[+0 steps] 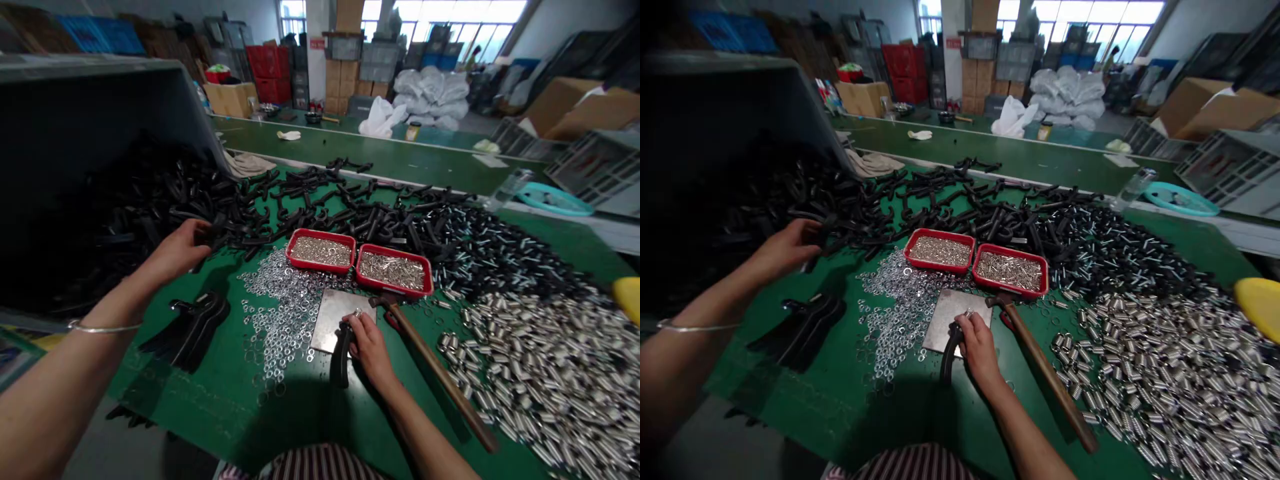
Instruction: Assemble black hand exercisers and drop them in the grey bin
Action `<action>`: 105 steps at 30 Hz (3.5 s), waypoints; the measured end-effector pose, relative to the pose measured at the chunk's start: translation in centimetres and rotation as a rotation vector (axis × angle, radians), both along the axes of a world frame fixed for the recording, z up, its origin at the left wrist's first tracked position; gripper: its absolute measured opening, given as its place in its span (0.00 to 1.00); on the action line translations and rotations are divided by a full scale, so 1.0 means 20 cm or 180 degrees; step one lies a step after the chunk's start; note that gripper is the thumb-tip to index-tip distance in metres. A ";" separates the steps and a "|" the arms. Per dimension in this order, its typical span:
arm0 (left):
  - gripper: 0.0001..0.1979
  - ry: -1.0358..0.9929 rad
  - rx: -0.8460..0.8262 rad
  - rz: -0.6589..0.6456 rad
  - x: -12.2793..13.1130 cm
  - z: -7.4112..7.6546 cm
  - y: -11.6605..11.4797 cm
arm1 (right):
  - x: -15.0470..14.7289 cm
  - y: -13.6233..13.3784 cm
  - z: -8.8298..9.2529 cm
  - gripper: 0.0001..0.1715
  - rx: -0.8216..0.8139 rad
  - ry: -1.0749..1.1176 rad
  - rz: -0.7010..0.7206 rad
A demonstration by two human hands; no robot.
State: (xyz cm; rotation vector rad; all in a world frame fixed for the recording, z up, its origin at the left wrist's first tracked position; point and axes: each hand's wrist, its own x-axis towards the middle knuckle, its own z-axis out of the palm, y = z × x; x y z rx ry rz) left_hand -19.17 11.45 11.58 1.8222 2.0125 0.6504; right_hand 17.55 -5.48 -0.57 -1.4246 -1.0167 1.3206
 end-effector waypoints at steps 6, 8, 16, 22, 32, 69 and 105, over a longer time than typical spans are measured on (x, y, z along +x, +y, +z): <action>0.19 -0.3424 -0.1476 -0.0868 0.82 -0.25 -0.51 | 0.06 0.02 0.10 0.17 0.0785 -0.1628 0.0243; 0.21 -0.3582 -0.1786 -0.1063 1.04 -0.35 -0.61 | 0.11 0.00 0.16 0.15 0.0820 -0.1904 0.0327; 0.25 -0.3169 -0.1707 -0.1544 1.23 -0.39 -0.68 | 0.23 -0.06 0.30 0.13 0.0908 -0.2228 0.0415; 0.24 -0.2850 -0.1377 -0.1645 1.26 -0.38 -0.74 | 0.22 -0.03 0.29 0.12 0.1057 -0.2096 0.0503; 0.23 -0.1313 -0.0398 -0.2009 1.19 -0.33 -0.73 | 0.24 -0.08 0.36 0.17 0.0879 -0.1499 0.0717; 0.12 0.1621 0.0871 -0.2735 1.65 -0.39 0.06 | 0.55 0.66 0.21 0.13 0.1077 -0.4925 0.0805; 0.11 0.0304 0.0119 -0.2068 1.05 -0.46 -0.29 | 0.16 0.19 0.32 0.13 0.1299 -0.5215 0.2487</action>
